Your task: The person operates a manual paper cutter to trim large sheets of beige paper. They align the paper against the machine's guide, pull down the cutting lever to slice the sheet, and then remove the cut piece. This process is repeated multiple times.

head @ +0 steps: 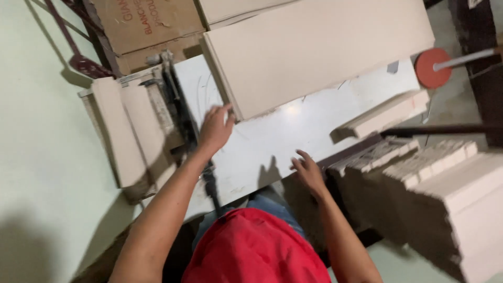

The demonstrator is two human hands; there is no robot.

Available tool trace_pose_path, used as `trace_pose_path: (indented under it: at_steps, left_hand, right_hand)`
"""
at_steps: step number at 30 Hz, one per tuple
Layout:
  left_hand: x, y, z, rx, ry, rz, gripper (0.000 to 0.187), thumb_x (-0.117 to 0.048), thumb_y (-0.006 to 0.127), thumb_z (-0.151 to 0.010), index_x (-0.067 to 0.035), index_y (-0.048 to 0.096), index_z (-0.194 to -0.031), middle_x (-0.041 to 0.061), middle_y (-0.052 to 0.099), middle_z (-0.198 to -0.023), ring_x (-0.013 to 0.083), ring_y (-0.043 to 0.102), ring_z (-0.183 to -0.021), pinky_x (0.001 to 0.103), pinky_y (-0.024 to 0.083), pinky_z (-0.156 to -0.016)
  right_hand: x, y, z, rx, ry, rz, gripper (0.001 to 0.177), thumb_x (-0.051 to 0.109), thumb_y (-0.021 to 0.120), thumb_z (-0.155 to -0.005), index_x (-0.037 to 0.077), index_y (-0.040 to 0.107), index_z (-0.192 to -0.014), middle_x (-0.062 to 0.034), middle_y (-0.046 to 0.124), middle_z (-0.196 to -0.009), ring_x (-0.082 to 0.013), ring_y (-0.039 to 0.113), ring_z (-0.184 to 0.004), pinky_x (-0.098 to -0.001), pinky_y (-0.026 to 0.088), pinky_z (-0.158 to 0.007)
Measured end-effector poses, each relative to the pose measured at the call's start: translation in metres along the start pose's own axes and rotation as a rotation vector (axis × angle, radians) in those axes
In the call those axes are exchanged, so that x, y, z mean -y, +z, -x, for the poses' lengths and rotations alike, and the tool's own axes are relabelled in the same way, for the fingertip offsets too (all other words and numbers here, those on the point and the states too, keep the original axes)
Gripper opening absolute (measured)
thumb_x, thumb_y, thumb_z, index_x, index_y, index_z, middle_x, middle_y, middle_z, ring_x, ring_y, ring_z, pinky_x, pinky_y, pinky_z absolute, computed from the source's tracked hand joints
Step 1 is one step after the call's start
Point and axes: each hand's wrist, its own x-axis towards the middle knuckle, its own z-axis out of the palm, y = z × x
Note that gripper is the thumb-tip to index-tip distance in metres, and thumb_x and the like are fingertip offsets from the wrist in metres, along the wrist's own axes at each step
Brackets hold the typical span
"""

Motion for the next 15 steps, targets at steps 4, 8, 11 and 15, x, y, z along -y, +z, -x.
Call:
trace_pose_path:
  at_steps: [4,8,11,15]
  left_hand:
    - [0.02,0.116,-0.023,0.403,-0.504,0.21,0.065,-0.045,0.06,-0.094,-0.01,0.049,-0.147,0.016,0.06,-0.135,0.0321,0.056,-0.131,0.049,0.047,-0.107]
    - [0.003,0.159,-0.025,0.373,-0.81,0.301,0.088,-0.044,0.066,-0.09,0.0,0.031,-0.157,0.026,0.039,-0.157,0.036,0.042,-0.145,0.051,0.039,-0.116]
    - [-0.016,0.163,-0.03,0.181,-0.963,0.499,0.082,-0.036,0.068,-0.091,-0.001,0.03,-0.154,0.026,0.04,-0.154,0.0374,0.043,-0.144,0.048,0.039,-0.117]
    - [0.003,0.194,-0.032,0.0,-1.141,0.71,0.065,-0.024,0.062,-0.095,-0.001,0.033,-0.148,0.021,0.049,-0.138,0.0356,0.057,-0.128,0.048,0.052,-0.102]
  right_hand:
    - [0.034,-0.026,-0.068,0.134,0.04,-0.372,0.062,0.041,0.061,-0.105,0.006,0.045,-0.153,-0.0258,0.072,-0.102,-0.0354,0.075,-0.084,-0.0442,0.062,-0.073]
    - [0.065,-0.056,-0.084,0.198,0.012,-0.339,0.061,0.04,0.059,-0.104,0.006,0.045,-0.154,-0.0257,0.073,-0.105,-0.0366,0.076,-0.088,-0.0449,0.062,-0.077]
    - [0.026,-0.061,-0.1,0.262,0.038,-0.259,0.062,0.044,0.06,-0.104,0.011,0.046,-0.154,-0.0245,0.074,-0.107,-0.0364,0.076,-0.092,-0.0446,0.063,-0.078]
    - [-0.016,-0.074,-0.101,0.303,0.128,-0.299,0.062,0.039,0.061,-0.104,0.006,0.045,-0.154,-0.0293,0.073,-0.107,-0.0382,0.075,-0.089,-0.0493,0.061,-0.08]
